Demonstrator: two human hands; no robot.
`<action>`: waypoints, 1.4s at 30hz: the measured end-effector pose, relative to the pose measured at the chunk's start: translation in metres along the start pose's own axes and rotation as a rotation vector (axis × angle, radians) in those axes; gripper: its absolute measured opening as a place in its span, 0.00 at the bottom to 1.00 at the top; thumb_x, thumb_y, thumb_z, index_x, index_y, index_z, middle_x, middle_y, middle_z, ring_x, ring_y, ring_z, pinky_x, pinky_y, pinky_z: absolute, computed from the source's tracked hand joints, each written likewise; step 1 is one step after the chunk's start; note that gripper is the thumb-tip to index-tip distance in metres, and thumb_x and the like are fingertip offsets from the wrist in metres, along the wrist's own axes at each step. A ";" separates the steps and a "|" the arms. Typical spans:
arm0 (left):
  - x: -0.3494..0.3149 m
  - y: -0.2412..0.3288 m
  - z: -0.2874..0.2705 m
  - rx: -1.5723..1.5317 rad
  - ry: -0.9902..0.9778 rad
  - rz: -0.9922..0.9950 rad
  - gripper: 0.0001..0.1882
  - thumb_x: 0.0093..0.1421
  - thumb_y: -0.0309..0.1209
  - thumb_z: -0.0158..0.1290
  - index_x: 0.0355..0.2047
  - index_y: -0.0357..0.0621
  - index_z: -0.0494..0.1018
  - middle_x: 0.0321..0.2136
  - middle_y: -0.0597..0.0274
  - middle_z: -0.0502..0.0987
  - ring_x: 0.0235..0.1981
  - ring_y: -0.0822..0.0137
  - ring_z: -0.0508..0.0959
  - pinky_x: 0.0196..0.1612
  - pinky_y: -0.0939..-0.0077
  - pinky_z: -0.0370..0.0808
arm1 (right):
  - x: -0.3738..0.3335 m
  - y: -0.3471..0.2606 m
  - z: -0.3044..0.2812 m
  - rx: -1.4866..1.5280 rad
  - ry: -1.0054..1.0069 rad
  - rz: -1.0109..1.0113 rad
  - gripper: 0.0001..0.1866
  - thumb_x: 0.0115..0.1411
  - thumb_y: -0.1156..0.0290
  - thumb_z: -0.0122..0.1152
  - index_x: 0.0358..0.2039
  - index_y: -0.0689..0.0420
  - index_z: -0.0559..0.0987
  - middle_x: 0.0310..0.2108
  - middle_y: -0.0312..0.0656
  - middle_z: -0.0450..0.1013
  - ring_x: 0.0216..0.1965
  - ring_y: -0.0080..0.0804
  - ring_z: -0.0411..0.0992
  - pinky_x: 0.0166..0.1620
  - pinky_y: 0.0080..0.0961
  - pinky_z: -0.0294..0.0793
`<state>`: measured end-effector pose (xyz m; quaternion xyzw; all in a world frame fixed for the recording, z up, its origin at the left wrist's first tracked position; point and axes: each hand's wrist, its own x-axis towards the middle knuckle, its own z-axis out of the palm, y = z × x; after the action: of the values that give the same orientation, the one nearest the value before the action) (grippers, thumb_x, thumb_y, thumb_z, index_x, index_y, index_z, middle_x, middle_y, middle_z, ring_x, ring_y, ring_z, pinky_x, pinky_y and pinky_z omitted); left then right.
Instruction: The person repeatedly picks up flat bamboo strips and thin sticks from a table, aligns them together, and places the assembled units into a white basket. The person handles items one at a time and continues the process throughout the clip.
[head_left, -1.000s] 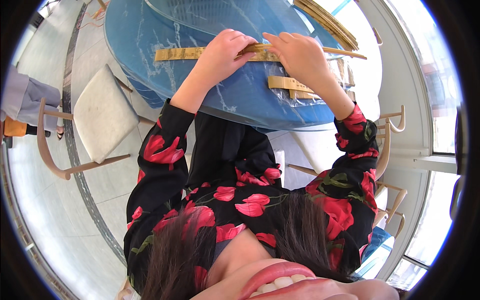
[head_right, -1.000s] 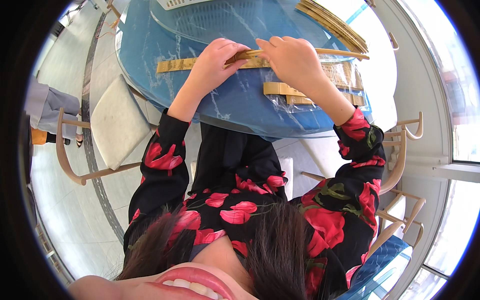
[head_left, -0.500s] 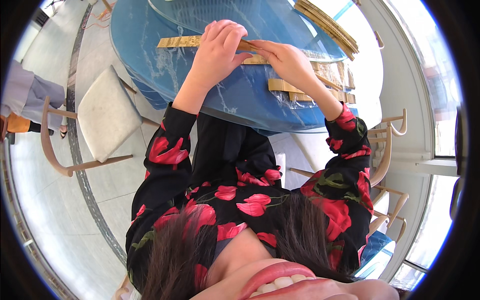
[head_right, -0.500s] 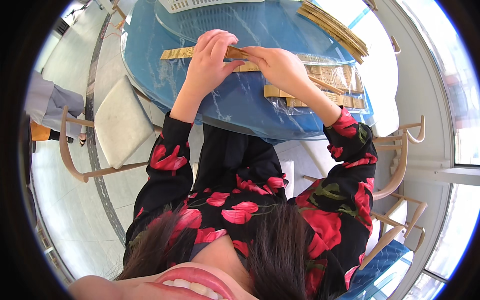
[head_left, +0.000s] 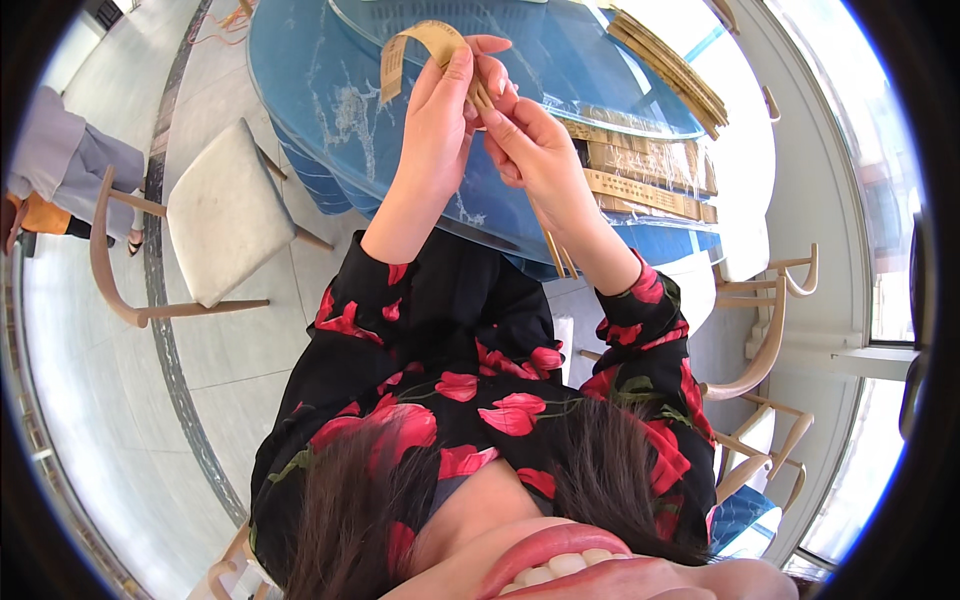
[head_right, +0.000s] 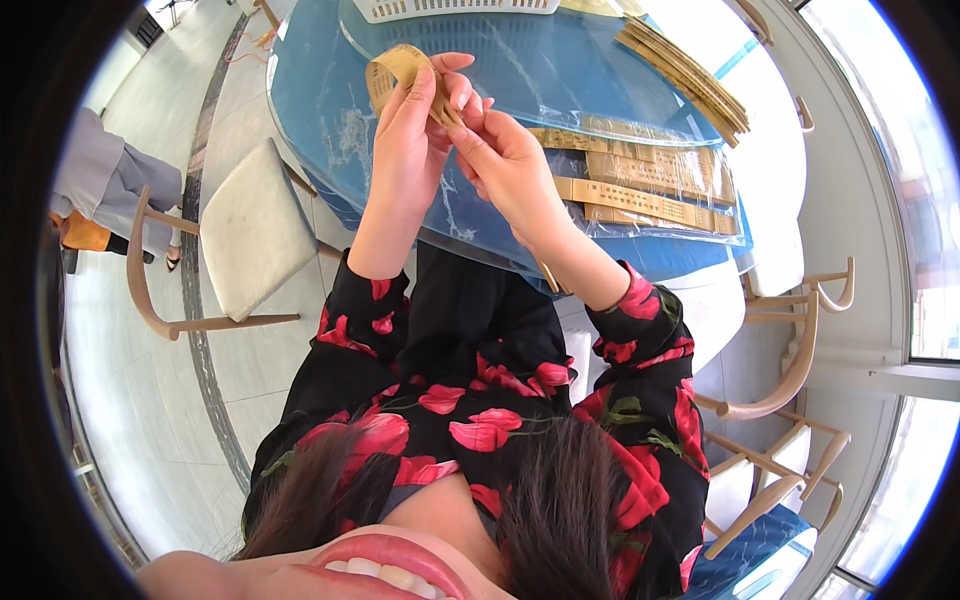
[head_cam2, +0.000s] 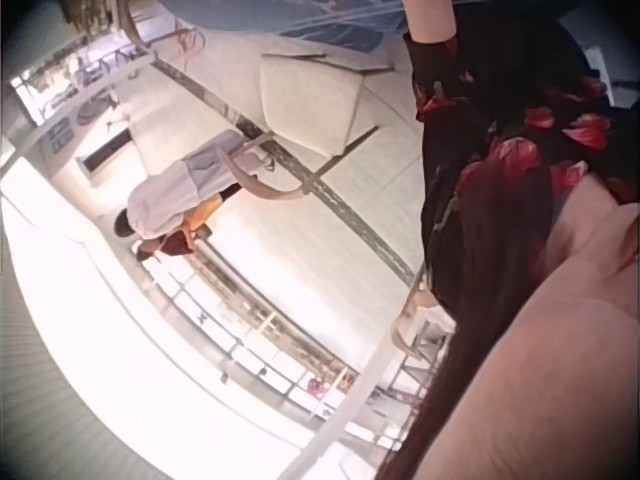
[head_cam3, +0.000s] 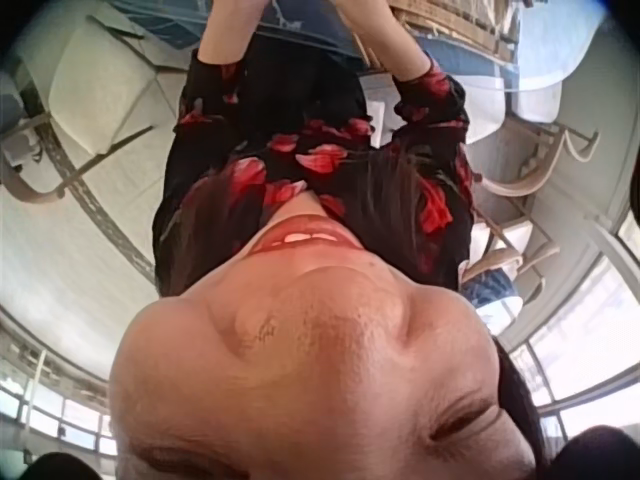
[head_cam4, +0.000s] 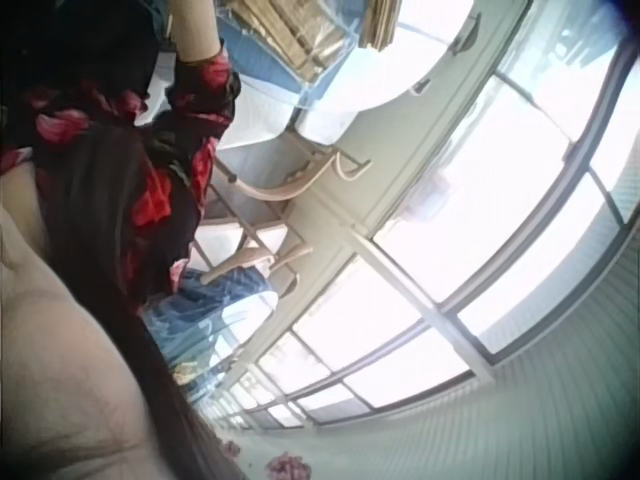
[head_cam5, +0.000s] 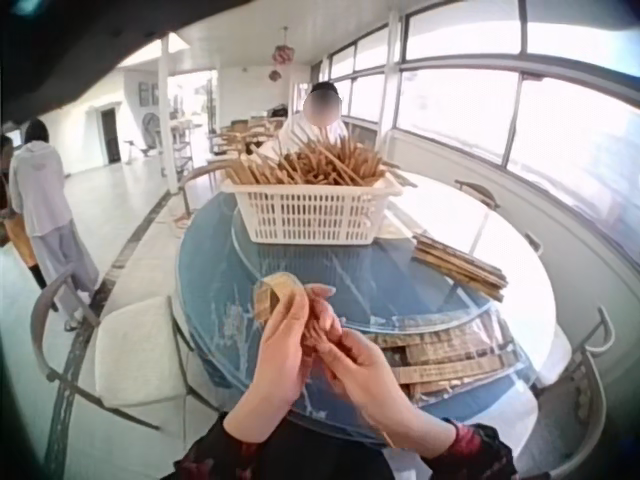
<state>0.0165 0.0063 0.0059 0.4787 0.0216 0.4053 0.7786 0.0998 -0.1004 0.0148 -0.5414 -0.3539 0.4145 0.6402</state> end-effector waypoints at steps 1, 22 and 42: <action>0.007 0.004 -0.002 0.025 -0.050 0.031 0.23 0.78 0.44 0.36 0.55 0.36 0.70 0.30 0.69 0.71 0.39 0.70 0.76 0.56 0.67 0.75 | 0.008 -0.002 0.005 0.030 -0.013 -0.048 0.08 0.73 0.66 0.57 0.38 0.57 0.74 0.24 0.29 0.67 0.23 0.12 0.60 0.23 0.14 0.56; 0.055 0.037 -0.007 0.535 -0.148 0.387 0.14 0.72 0.31 0.52 0.53 0.34 0.70 0.44 0.62 0.78 0.49 0.70 0.78 0.51 0.78 0.75 | 0.056 -0.015 0.007 0.107 -0.034 -0.697 0.06 0.75 0.72 0.49 0.48 0.58 0.71 0.28 0.30 0.68 0.27 0.13 0.63 0.29 0.14 0.62; 0.023 0.030 0.023 1.133 0.115 0.684 0.04 0.60 0.24 0.59 0.34 0.38 0.76 0.33 0.61 0.82 0.36 0.65 0.81 0.39 0.75 0.75 | 0.049 -0.033 -0.037 -0.446 0.275 -0.987 0.06 0.63 0.80 0.60 0.41 0.63 0.80 0.34 0.41 0.79 0.34 0.28 0.77 0.39 0.22 0.75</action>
<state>0.0233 0.0105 0.0494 0.7713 0.1197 0.5806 0.2314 0.1578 -0.0723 0.0418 -0.4830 -0.5577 -0.0940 0.6685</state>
